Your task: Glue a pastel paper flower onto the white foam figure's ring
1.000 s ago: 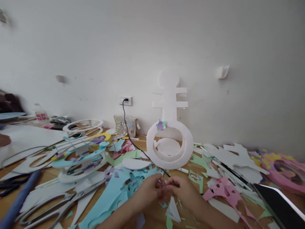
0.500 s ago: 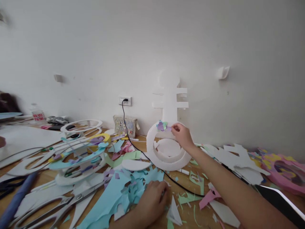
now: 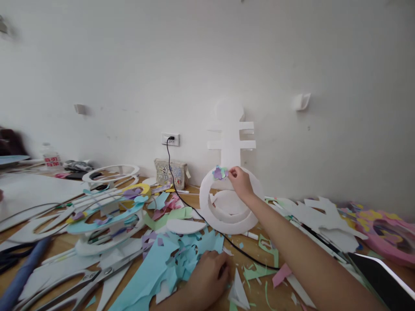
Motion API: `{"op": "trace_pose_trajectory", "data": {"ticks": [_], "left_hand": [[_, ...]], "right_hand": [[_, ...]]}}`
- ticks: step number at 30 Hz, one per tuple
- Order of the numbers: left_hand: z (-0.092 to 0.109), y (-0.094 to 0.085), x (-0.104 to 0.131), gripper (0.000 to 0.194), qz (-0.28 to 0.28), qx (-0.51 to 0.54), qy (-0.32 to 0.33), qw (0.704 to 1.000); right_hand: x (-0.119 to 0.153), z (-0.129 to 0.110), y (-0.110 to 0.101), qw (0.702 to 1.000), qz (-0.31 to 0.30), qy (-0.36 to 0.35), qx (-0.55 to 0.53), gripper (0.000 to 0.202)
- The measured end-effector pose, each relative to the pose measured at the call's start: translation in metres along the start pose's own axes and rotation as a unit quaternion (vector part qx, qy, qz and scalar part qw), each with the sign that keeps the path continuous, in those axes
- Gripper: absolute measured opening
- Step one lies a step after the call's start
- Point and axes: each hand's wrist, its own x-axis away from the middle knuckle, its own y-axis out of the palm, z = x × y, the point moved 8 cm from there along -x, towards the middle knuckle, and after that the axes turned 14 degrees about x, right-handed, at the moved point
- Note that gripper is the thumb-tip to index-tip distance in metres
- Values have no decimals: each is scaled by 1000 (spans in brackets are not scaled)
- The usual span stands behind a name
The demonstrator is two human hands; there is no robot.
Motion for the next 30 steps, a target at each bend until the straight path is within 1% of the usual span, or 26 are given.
{"op": "trace_pose_trajectory", "data": {"ticks": [7, 16, 20, 24, 27, 30], "left_hand": [[0, 0, 0, 21, 4, 3, 3, 1000], [-2, 2, 0, 22, 7, 10, 6, 1000], [-2, 0, 0, 22, 11, 14, 6, 1000], [0, -2, -1, 22, 11, 14, 14, 1000], [-2, 1, -1, 23, 9, 15, 11, 1000], [-4, 4, 0, 22, 9, 20, 5, 1000]], "right_hand": [[-5, 13, 17, 995, -56, 63, -55, 15], [0, 24, 25, 985, -96, 108, -96, 13], [1, 28, 26, 982, -99, 121, -103, 8], [7, 33, 21, 983, -87, 135, -93, 5], [11, 33, 15, 985, -75, 138, -76, 9], [11, 28, 10, 989, -60, 124, -61, 12]]}}
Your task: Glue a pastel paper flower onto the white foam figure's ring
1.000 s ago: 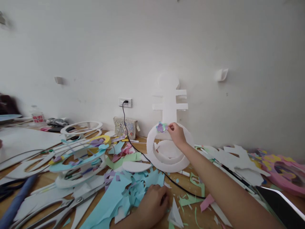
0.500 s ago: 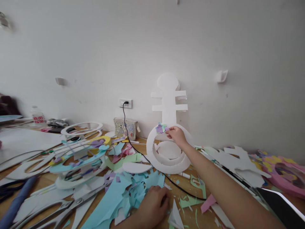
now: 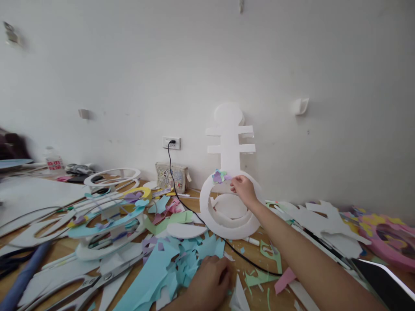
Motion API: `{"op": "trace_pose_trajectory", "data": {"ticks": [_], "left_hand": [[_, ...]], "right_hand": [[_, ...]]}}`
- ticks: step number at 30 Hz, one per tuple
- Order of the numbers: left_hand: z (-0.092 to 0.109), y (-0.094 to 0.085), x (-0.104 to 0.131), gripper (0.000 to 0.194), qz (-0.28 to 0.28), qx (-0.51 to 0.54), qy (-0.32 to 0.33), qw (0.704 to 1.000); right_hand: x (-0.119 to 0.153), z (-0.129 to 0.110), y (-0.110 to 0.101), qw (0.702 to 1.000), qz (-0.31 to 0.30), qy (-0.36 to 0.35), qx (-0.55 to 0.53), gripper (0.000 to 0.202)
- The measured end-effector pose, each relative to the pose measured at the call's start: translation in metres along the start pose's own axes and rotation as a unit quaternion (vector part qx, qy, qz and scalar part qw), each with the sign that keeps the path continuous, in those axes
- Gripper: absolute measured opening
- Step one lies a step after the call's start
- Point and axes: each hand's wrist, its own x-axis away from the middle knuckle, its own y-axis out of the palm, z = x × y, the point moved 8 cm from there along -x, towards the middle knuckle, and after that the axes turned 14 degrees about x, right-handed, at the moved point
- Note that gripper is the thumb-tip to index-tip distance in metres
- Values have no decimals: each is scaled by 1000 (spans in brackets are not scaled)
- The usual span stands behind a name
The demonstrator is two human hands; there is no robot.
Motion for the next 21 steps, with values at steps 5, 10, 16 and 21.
{"op": "trace_pose_trajectory", "data": {"ticks": [5, 10, 16, 21], "left_hand": [[21, -54, -9, 20, 159, 151, 94, 971], [18, -164, -67, 43, 358, 232, 73, 902], [7, -190, -147, 33, 280, 268, 22, 921], [18, -173, -150, 28, 248, 272, 24, 930]], "right_hand": [[-6, -13, 1, 999, 1, -27, 35, 14], [-12, -23, 2, 997, -7, -37, 72, 12], [-13, -27, 5, 994, -21, -41, 102, 13], [-14, -26, 3, 993, -29, -37, 108, 17]]}}
